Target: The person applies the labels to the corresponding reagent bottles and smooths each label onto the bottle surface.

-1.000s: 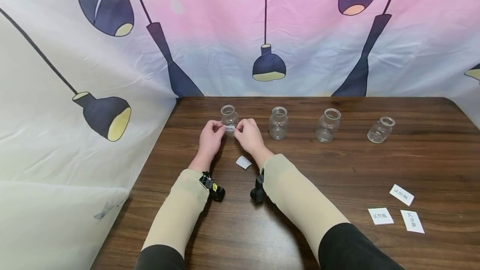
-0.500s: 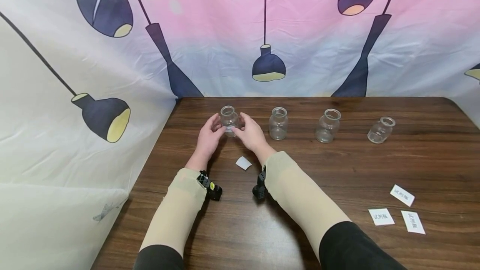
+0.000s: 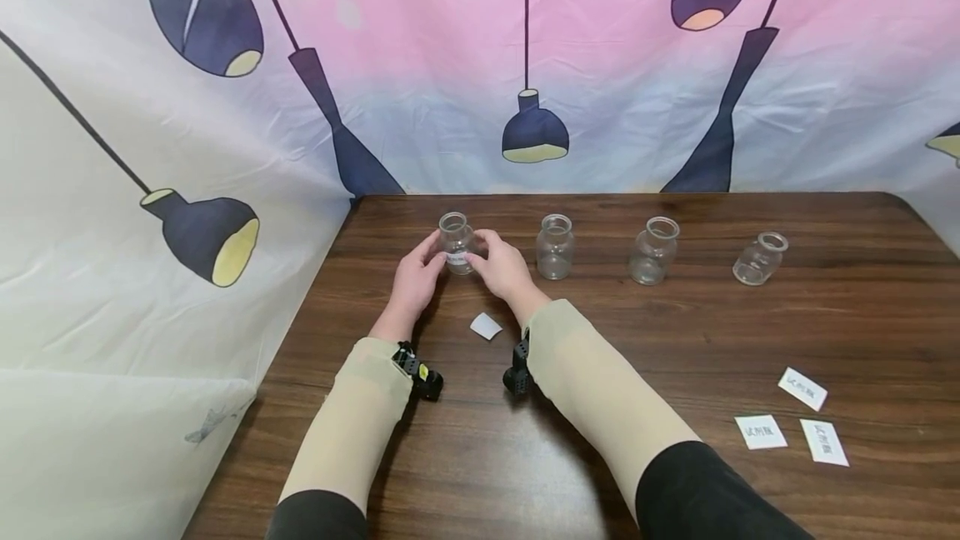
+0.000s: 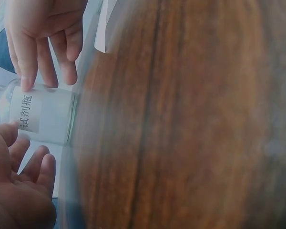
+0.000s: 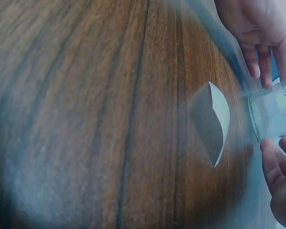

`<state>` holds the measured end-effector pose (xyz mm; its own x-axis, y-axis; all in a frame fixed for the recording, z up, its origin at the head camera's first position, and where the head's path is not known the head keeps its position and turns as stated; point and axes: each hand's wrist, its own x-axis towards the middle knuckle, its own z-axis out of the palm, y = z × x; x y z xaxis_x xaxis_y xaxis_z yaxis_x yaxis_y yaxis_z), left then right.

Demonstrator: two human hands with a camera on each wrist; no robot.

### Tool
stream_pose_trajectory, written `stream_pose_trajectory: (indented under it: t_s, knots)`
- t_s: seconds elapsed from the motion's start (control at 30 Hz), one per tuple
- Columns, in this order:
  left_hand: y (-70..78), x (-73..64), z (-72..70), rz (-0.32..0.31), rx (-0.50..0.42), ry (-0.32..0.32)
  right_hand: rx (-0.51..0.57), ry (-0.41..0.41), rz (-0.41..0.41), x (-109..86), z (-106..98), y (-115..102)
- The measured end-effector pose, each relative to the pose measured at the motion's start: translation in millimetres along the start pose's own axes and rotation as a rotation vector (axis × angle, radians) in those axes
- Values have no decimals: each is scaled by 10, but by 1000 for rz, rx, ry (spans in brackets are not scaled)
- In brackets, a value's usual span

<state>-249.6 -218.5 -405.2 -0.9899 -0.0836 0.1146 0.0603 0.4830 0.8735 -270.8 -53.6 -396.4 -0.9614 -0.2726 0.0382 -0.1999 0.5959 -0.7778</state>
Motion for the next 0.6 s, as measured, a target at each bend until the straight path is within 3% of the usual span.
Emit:
stream_pose_trajectory:
  t_s: [0.17, 0.43, 0.6]
  knots:
    - [-7, 9, -13, -15, -1, -3, -23, -24, 6, 2, 8, 17]
    - [-52, 6, -13, -14, 32, -72, -45, -36, 6, -1, 46, 39]
    - [-59, 13, 8, -16, 58, -67, -54, -20, 3, -9, 60, 41]
